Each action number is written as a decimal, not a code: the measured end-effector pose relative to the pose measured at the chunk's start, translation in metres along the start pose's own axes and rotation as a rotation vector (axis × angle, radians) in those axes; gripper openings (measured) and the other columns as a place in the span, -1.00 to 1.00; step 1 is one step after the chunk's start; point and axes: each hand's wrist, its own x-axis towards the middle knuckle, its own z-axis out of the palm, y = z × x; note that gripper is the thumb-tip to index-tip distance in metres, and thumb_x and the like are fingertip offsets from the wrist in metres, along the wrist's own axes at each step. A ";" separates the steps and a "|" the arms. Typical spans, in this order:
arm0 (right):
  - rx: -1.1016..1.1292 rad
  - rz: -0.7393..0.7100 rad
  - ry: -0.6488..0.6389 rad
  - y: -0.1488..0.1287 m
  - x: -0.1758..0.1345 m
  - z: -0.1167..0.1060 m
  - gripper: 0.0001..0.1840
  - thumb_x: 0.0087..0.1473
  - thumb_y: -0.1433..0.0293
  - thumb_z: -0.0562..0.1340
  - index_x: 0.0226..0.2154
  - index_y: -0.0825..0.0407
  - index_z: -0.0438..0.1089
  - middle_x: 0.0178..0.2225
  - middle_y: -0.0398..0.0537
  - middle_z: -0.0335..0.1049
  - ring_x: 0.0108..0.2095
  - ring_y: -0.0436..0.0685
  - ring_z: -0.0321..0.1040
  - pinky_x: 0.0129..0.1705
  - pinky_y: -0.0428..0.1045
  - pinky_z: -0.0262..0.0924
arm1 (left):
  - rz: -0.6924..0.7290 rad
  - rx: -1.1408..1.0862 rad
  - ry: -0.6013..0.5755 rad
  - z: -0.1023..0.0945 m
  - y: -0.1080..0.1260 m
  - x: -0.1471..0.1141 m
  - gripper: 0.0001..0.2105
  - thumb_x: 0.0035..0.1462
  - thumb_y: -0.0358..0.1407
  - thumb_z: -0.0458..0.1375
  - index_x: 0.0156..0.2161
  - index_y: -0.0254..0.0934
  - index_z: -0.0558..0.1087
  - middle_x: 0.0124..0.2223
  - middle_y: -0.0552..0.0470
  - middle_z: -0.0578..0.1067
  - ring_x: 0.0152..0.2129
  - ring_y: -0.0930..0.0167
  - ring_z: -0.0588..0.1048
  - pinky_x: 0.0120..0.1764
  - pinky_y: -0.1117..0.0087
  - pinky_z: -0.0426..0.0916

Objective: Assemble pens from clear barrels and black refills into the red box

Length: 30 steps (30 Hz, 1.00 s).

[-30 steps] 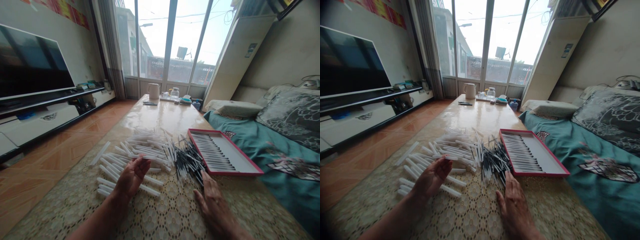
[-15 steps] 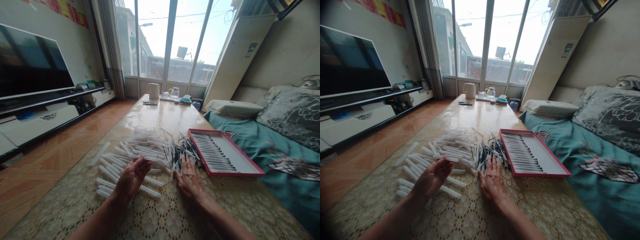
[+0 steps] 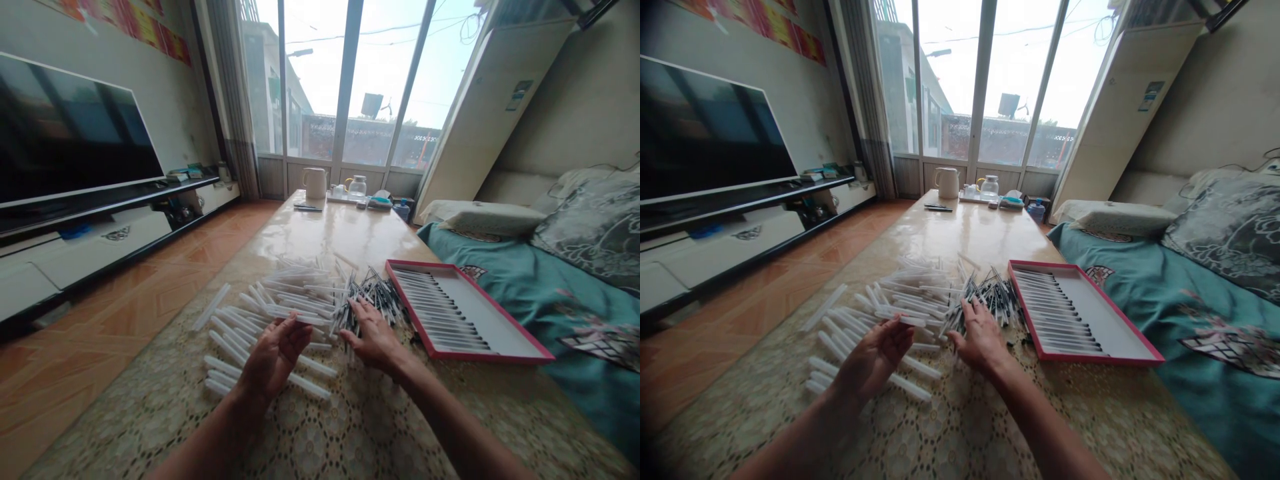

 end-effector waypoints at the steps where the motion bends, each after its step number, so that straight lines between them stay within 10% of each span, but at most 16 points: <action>1: 0.015 -0.028 -0.001 0.004 -0.001 -0.009 -0.40 0.00 0.31 0.21 0.11 0.14 0.21 0.19 0.23 0.09 0.20 0.28 0.00 0.15 0.15 -0.02 | -0.003 0.000 0.002 0.000 0.000 0.000 -0.86 0.12 -0.56 0.04 -0.36 -0.35 0.40 -0.50 -0.02 0.56 -0.56 0.43 0.56 -0.44 0.49 0.48; 8: 0.108 -0.085 -0.082 0.036 -0.033 -0.060 -0.85 0.04 0.44 0.10 -0.41 0.04 0.39 -0.40 -0.05 0.44 -0.34 0.10 0.38 -0.27 -0.02 0.23 | -0.007 0.001 0.020 0.001 0.001 0.000 -0.86 0.13 -0.55 0.03 -0.37 -0.35 0.39 -0.50 -0.03 0.55 -0.56 0.42 0.56 -0.45 0.48 0.48; 17: 0.119 -0.101 -0.173 0.046 -0.076 -0.041 -0.82 -0.17 0.60 0.06 -0.51 0.04 0.28 -0.46 -0.12 0.31 -0.39 0.06 0.27 -0.34 -0.06 0.15 | -0.001 0.020 -0.003 -0.002 -0.001 0.003 -0.87 0.11 -0.56 0.04 -0.36 -0.35 0.39 -0.50 -0.03 0.56 -0.55 0.42 0.57 -0.45 0.48 0.48; 30: 1.241 0.096 0.041 -0.031 -0.012 0.002 -0.64 0.01 0.09 0.22 -0.45 0.03 0.19 -0.68 -0.31 0.18 -0.72 -0.10 0.12 -0.71 -0.18 0.00 | 0.044 0.070 -0.007 -0.001 -0.004 -0.002 -0.90 -0.01 -0.54 0.19 -0.35 -0.34 0.43 -0.47 -0.02 0.57 -0.51 0.36 0.58 -0.37 0.41 0.49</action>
